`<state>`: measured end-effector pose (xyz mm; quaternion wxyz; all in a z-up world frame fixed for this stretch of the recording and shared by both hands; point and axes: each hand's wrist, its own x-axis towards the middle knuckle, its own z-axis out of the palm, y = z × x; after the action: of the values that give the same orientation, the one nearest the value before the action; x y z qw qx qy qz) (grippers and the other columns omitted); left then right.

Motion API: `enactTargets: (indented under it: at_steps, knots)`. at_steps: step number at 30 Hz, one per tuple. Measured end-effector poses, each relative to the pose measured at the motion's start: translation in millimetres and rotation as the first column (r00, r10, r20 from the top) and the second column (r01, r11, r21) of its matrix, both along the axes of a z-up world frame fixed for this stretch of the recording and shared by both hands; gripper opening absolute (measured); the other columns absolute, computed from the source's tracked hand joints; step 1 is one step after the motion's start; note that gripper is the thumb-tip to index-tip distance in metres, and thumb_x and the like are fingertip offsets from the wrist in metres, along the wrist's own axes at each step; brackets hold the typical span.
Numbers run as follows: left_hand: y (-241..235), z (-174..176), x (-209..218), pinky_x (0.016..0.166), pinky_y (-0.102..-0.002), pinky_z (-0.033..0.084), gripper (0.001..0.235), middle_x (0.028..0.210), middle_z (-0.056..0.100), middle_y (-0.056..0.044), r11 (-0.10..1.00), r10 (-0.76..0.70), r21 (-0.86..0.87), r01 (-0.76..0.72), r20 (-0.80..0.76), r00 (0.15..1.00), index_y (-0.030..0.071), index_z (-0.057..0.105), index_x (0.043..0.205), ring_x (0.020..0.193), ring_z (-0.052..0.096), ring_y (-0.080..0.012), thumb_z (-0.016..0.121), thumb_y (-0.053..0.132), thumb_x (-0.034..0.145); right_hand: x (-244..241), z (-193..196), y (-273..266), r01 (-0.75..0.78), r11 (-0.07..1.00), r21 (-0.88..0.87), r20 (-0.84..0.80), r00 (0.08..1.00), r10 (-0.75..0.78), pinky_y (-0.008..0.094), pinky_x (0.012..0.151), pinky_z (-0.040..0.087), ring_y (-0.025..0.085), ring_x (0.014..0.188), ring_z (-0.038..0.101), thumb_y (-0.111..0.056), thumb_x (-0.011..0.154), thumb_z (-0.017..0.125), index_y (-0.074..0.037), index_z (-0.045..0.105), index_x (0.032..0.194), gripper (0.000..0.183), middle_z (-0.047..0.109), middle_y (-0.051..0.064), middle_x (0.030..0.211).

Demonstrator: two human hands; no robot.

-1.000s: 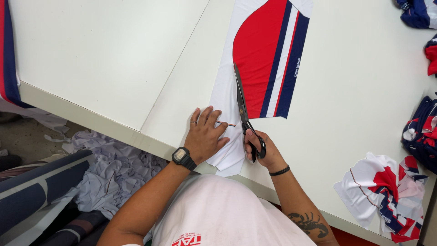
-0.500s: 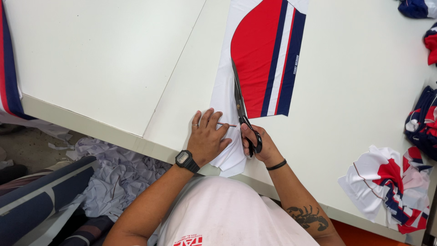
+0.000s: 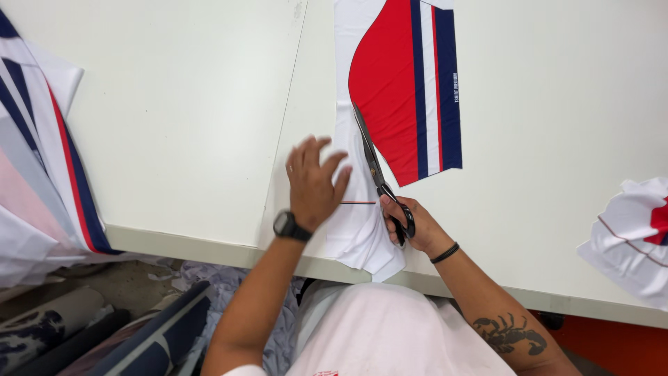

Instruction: The person uses shears to cut a piece of white fabric with red and blue stripes along a marked line. The person repeatedly repositions the fabric and continues cutting to separate the patterned section from the surrounding material.

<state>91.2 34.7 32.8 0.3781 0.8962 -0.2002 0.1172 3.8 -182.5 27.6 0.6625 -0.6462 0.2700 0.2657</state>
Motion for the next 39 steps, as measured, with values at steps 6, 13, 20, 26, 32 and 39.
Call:
enactTargets:
  at_steps: [6, 13, 20, 26, 32, 39]
  knots:
    - [-8.7, -25.8, 89.3, 0.114, -0.065, 0.02, 0.03, 0.142, 0.05, -0.013, 0.975, -0.055, 0.212, 0.062, -0.041, 0.998, 0.02, 0.074, 0.108, 0.14, 0.034, -0.0384, 0.078, 0.036, 0.083, 9.4, 0.5, 8.4, 0.014, 1.0, -0.019, 0.017, 1.0, -0.013, 0.026, 0.038, 0.045, 0.012, 0.039, 0.051, -0.058, 0.089, 0.064, -0.008, 0.056, 0.072, 0.052, 0.05, 0.001, 0.052]
    - [-8.6, -48.9, 88.1, 0.117, -0.065, 0.016, 0.034, 0.145, 0.049, -0.013, 0.972, -0.083, 0.208, 0.107, -0.12, 0.989, 0.02, 0.074, 0.11, 0.144, 0.031, -0.0365, 0.081, 0.038, 0.083, 6.3, 1.7, 13.0, 0.004, 1.0, -0.021, 0.047, 0.999, -0.003, 0.024, 0.04, 0.045, 0.009, 0.04, 0.051, -0.059, 0.09, 0.062, -0.009, 0.055, 0.072, 0.053, 0.05, -0.001, 0.052]
    - [-10.2, -48.0, 95.8, 0.117, -0.066, 0.012, 0.034, 0.145, 0.048, -0.014, 0.971, -0.099, 0.204, 0.128, -0.147, 0.984, 0.021, 0.075, 0.106, 0.144, 0.03, -0.0367, 0.084, 0.039, 0.079, 14.6, 6.3, 17.9, 0.024, 0.997, -0.076, 0.007, 1.0, -0.023, 0.025, 0.038, 0.043, 0.01, 0.039, 0.051, -0.058, 0.088, 0.064, -0.01, 0.054, 0.072, 0.052, 0.049, -0.002, 0.051]
    - [-10.7, -51.0, 97.9, 0.117, -0.067, 0.01, 0.034, 0.146, 0.047, -0.014, 0.974, -0.097, 0.186, 0.127, -0.162, 0.982, 0.021, 0.075, 0.106, 0.144, 0.029, -0.0366, 0.084, 0.04, 0.079, 18.6, 6.0, 21.9, 0.0, 0.991, -0.135, -0.013, 1.0, -0.002, 0.025, 0.039, 0.044, 0.011, 0.04, 0.051, -0.054, 0.089, 0.067, -0.007, 0.056, 0.072, 0.051, 0.05, 0.0, 0.051]
    - [-10.5, -47.9, 97.0, 0.117, -0.065, 0.009, 0.034, 0.147, 0.047, -0.014, 0.975, -0.098, 0.18, 0.129, -0.169, 0.981, 0.021, 0.075, 0.106, 0.145, 0.029, -0.0365, 0.084, 0.039, 0.079, 19.3, 13.0, 34.0, -0.007, 0.992, -0.126, 0.005, 1.0, 0.008, 0.024, 0.042, 0.043, 0.009, 0.043, 0.052, -0.058, 0.09, 0.062, -0.007, 0.056, 0.073, 0.054, 0.051, -0.001, 0.052]
    - [-10.1, -48.2, 98.5, 0.118, -0.065, 0.009, 0.034, 0.146, 0.047, -0.014, 0.978, -0.098, 0.162, 0.13, -0.19, 0.977, 0.021, 0.075, 0.104, 0.145, 0.029, -0.037, 0.084, 0.039, 0.077, 31.6, 12.6, 45.6, 0.058, 0.994, -0.09, 0.049, 0.997, -0.054, 0.023, 0.042, 0.043, 0.009, 0.042, 0.05, -0.056, 0.092, 0.062, -0.008, 0.057, 0.075, 0.051, 0.05, -0.001, 0.053]
